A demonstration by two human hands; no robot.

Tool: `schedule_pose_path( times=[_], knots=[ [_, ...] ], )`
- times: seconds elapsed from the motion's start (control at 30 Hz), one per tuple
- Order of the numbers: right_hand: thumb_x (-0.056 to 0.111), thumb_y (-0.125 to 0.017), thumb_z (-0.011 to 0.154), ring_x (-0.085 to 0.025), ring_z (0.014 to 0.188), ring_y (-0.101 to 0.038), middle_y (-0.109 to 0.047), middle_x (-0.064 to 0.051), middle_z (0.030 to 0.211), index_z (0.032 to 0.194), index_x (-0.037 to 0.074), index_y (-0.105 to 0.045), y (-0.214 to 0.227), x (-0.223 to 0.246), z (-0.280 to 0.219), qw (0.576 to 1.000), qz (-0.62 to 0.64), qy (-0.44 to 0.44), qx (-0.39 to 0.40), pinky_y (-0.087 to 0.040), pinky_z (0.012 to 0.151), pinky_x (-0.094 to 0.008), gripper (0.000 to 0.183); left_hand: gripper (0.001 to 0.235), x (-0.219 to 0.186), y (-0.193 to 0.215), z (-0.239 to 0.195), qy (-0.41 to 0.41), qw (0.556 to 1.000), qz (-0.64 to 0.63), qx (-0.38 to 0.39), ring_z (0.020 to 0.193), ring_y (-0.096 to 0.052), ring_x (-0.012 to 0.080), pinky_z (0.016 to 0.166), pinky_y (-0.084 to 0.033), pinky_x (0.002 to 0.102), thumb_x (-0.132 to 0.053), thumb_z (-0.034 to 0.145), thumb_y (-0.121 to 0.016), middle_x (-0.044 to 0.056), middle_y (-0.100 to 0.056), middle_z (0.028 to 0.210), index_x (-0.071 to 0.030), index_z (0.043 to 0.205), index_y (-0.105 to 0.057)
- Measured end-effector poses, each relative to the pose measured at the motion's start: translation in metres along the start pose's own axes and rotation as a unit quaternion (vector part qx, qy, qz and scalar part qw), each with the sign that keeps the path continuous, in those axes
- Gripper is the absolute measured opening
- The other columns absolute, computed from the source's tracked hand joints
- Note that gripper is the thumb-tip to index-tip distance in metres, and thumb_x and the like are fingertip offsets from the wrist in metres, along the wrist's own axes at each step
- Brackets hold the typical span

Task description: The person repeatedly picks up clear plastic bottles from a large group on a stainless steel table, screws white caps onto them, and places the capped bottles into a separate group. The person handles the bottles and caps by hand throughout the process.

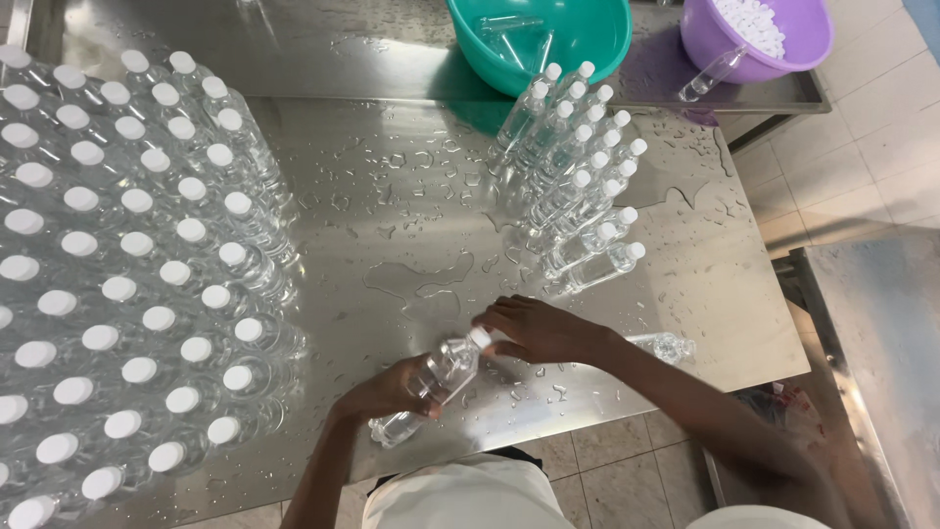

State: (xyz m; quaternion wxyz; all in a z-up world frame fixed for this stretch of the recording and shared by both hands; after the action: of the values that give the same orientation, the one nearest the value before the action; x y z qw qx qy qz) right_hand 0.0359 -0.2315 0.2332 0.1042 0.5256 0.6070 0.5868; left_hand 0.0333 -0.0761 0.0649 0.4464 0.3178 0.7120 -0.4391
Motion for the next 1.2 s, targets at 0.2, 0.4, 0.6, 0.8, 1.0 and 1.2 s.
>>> schedule_pose_path(
  times=[0.2,0.4,0.6,0.8,1.0,1.2],
  knots=[
    [0.061,-0.024,0.116,-0.03,0.081,-0.067,-0.058,-0.006,0.079,0.091,0.011,-0.063,-0.06,-0.041,-0.011,0.981,0.085,-0.122,0.127,-0.054,0.08,-0.049,0.068,0.106,-0.069,-0.037,-0.015,0.02,0.993,0.103,0.055,0.11,-0.076,0.0487,0.096,-0.062,0.062,-0.049,0.072,-0.101,0.03,-0.077,0.122,0.003,0.153,-0.057],
    [0.057,-0.04,0.114,-0.038,0.09,-0.076,-0.072,-0.017,0.095,0.134,0.018,-0.058,-0.028,-0.039,-0.026,0.969,0.145,-0.189,0.058,-0.058,0.079,-0.053,0.047,0.108,-0.013,-0.021,-0.004,0.045,0.998,0.046,0.02,0.086,-0.084,0.0295,0.067,-0.071,0.038,-0.022,0.077,-0.099,0.024,-0.081,0.116,-0.004,0.167,-0.042],
    [0.048,-0.036,0.119,-0.032,0.095,-0.065,-0.06,-0.014,0.114,0.133,0.011,-0.053,-0.045,0.014,-0.037,0.914,-0.293,0.264,-0.098,-0.057,0.081,-0.043,0.043,0.093,-0.008,-0.05,-0.01,0.0,0.985,-0.103,0.142,0.094,-0.081,0.0312,0.072,-0.071,0.044,-0.027,0.075,-0.101,0.023,-0.078,0.114,0.004,0.151,-0.057],
    [0.051,-0.029,0.121,-0.02,0.058,-0.047,-0.054,-0.003,0.07,0.097,0.012,-0.058,-0.043,0.033,-0.025,0.92,-0.279,0.247,-0.117,-0.04,0.059,-0.035,0.053,0.097,-0.003,-0.039,-0.024,0.075,0.986,-0.007,0.146,0.111,-0.077,0.0333,0.08,-0.07,0.039,-0.036,0.079,-0.091,0.021,-0.065,0.152,-0.007,0.162,-0.049],
    [0.034,-0.051,0.114,-0.02,0.043,-0.049,-0.053,0.0,0.056,0.083,0.014,-0.067,-0.034,0.013,-0.013,0.956,-0.091,0.155,-0.232,-0.041,0.045,-0.036,0.04,0.076,-0.064,-0.062,-0.033,0.024,0.989,0.088,0.119,0.113,-0.073,0.0226,0.097,-0.063,0.039,-0.032,0.081,-0.088,0.002,-0.076,0.13,-0.018,0.151,-0.062],
    [0.057,-0.017,0.113,-0.021,0.046,-0.061,-0.054,0.0,0.051,0.071,0.017,-0.058,-0.051,-0.058,0.008,0.985,0.07,-0.144,-0.064,-0.053,0.061,-0.038,0.071,0.115,-0.053,-0.031,-0.036,0.183,0.977,0.099,-0.057,0.086,-0.08,0.0199,0.078,-0.067,0.032,-0.038,0.081,-0.087,0.006,-0.081,0.106,-0.021,0.176,-0.024]
  ],
)
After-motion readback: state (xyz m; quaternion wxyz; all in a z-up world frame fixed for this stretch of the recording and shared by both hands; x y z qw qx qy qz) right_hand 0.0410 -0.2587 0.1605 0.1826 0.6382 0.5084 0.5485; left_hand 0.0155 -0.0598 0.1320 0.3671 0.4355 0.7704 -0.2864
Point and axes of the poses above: each hand's wrist, its own z-axis towards the middle knuckle, its own y-axis out of the back of the hand, x = y × z, the point moved 9 cm from there along z, towards the middle knuckle
